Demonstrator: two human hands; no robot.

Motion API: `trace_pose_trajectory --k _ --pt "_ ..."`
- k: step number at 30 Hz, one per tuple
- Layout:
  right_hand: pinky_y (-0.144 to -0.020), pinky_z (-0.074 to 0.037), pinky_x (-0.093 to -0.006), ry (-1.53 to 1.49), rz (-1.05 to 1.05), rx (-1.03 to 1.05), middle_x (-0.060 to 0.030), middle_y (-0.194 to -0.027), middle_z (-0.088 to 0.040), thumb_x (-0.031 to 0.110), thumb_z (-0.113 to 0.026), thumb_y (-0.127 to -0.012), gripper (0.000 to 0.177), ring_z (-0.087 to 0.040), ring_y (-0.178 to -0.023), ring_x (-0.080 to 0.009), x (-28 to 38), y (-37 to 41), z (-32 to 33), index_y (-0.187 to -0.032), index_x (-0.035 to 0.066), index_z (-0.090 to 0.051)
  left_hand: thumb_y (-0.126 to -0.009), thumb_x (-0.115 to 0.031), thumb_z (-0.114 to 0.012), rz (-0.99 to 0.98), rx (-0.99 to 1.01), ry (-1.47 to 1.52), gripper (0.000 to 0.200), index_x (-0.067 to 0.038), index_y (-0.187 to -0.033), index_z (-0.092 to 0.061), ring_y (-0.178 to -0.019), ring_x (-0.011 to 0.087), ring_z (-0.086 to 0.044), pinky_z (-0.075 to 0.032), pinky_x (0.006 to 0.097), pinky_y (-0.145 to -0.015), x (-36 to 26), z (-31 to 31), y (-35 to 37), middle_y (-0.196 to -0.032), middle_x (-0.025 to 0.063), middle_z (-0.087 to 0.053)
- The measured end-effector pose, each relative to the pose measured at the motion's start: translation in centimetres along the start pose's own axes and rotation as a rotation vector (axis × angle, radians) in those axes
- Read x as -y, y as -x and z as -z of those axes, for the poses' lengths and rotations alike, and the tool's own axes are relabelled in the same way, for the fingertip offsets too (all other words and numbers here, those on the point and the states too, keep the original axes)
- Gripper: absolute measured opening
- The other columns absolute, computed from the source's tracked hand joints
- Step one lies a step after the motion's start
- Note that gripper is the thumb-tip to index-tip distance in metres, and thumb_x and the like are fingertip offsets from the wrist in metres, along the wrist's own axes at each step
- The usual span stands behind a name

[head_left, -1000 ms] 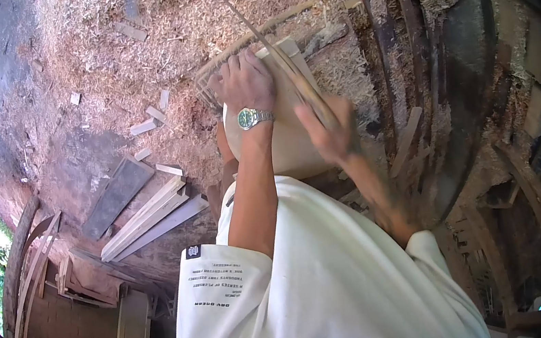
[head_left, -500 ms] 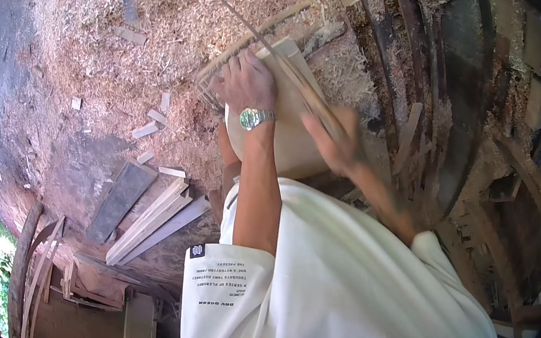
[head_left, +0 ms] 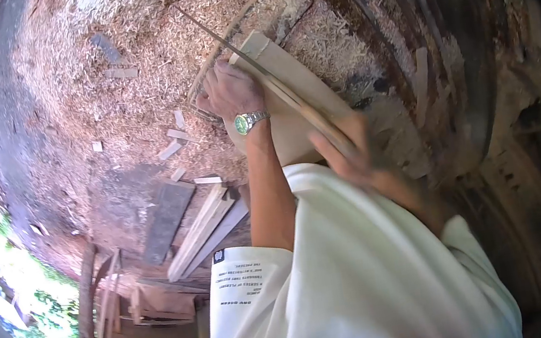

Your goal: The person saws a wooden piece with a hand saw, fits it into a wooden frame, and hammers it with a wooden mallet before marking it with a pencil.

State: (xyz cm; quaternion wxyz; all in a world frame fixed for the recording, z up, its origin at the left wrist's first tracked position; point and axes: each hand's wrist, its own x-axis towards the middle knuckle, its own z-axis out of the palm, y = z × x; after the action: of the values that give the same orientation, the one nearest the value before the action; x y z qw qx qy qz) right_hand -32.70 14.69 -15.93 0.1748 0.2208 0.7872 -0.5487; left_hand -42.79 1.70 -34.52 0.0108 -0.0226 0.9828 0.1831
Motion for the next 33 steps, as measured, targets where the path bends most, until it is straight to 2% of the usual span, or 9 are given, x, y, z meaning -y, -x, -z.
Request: trace_pose_trajectory --k 7,9,13,16,18,21,25,28,33 --pt "-0.059 -0.051 -0.0413 0.009 0.313 -0.124 -0.0234 -0.084 -0.069 0.003 -0.059 -0.089 0.034 -0.066 -0.064 -0.0297 -3.4 -1.0 -0.7 -0.12 -0.007 -0.067 -0.107 -0.03 -0.04 -0.069 0.086 -0.096 0.036 -0.01 -0.113 -0.07 -0.1 0.0236 -0.066 -0.037 0.0421 -0.092 0.9 -0.5 0.6 -0.104 0.006 -0.073" --pt "-0.056 -0.049 -0.0424 0.013 0.066 0.03 -0.0235 -0.074 -0.065 0.018 -0.065 -0.089 0.02 -0.066 -0.063 -0.0349 -4.6 -8.5 -3.9 -0.093 -0.001 -0.069 -0.105 -0.03 -0.044 -0.198 0.009 -0.088 0.032 -0.01 -0.113 -0.068 -0.101 0.0226 -0.065 -0.038 0.0418 -0.091 3.6 -2.3 1.5 -0.102 0.0055 -0.071" --pt "-0.055 -0.048 -0.0431 -0.037 0.15 -0.082 -0.0226 -0.07 -0.061 0.017 -0.066 -0.087 0.018 -0.067 -0.062 -0.0373 -4.5 -5.0 -3.0 -0.083 -0.001 -0.064 -0.1 -0.028 -0.046 -0.148 0.06 -0.015 0.032 -0.01 -0.102 -0.072 -0.103 0.0251 -0.066 -0.035 0.0415 -0.091 2.3 -1.4 0.8 -0.101 0.0087 -0.074" --pt "-0.054 -0.047 -0.0421 -0.047 0.141 -0.02 -0.0207 -0.071 -0.061 0.004 -0.058 -0.087 0.039 -0.063 -0.058 -0.0328 -1.6 6.7 3.2 -0.123 -0.006 -0.068 -0.102 -0.028 -0.041 0.061 0.133 -0.006 0.038 -0.01 -0.099 -0.074 -0.104 0.0267 -0.066 -0.035 0.0426 -0.093 -1.2 0.8 0.1 -0.1 0.0096 -0.075" --pt "-0.053 -0.047 -0.042 -0.059 0.201 -0.11 -0.0206 -0.071 -0.061 0.003 -0.058 -0.087 0.039 -0.062 -0.058 -0.0326 -1.9 7.5 3.3 -0.123 -0.006 -0.068 -0.105 -0.028 -0.036 0.089 0.117 0.004 0.044 -0.009 -0.096 -0.074 -0.101 0.029 -0.065 -0.035 0.0436 -0.095 -1.2 0.8 0.1 -0.098 0.0108 -0.074" --pt "-0.053 -0.048 -0.0415 -0.06 0.143 0.072 -0.0225 -0.074 -0.063 0.005 -0.057 -0.087 0.033 -0.064 -0.06 -0.0345 -4.3 1.5 1.6 -0.116 -0.005 -0.07 -0.105 -0.029 -0.039 0.011 0.096 0.117 0.041 -0.009 -0.094 -0.073 -0.096 0.0302 -0.065 -0.035 0.0439 -0.092 1.0 -1.7 0.5 -0.093 0.0105 -0.073" --pt "-0.058 -0.05 -0.0444 -0.038 0.118 -0.121 -0.0265 -0.075 -0.065 0.023 -0.066 -0.084 0.023 -0.066 -0.066 -0.0425 -5.0 -10.6 -5.6 -0.084 0.0 -0.068 -0.105 -0.031 -0.042 -0.13 0.109 0.162 0.039 -0.009 -0.09 -0.07 -0.092 0.031 -0.064 -0.034 0.0445 -0.089 0.0 1.1 0.3 -0.087 0.0097 -0.07" --pt "-0.058 -0.049 -0.0444 -0.059 0.099 -0.054 -0.025 -0.072 -0.064 0.02 -0.065 -0.084 0.02 -0.066 -0.063 -0.0403 -4.1 -7.0 -2.5 -0.089 0.0 -0.069 -0.106 -0.032 -0.04 -0.057 0.143 0.094 0.043 -0.008 -0.093 -0.073 -0.096 0.0321 -0.066 -0.035 0.0489 -0.093 5.0 -4.3 1.2 -0.094 0.0124 -0.072" --pt "-0.054 -0.046 -0.0431 -0.021 0.176 -0.035 -0.0181 -0.066 -0.056 0.004 -0.061 -0.085 0.031 -0.06 -0.056 -0.0324 -1.8 7.1 3.8 -0.115 -0.004 -0.069 -0.108 -0.032 -0.036 0.133 0.127 0.068 0.049 -0.008 -0.097 -0.077 -0.102 0.0324 -0.067 -0.035 0.0496 -0.1 -1.4 0.7 0.1 -0.104 0.0148 -0.074"
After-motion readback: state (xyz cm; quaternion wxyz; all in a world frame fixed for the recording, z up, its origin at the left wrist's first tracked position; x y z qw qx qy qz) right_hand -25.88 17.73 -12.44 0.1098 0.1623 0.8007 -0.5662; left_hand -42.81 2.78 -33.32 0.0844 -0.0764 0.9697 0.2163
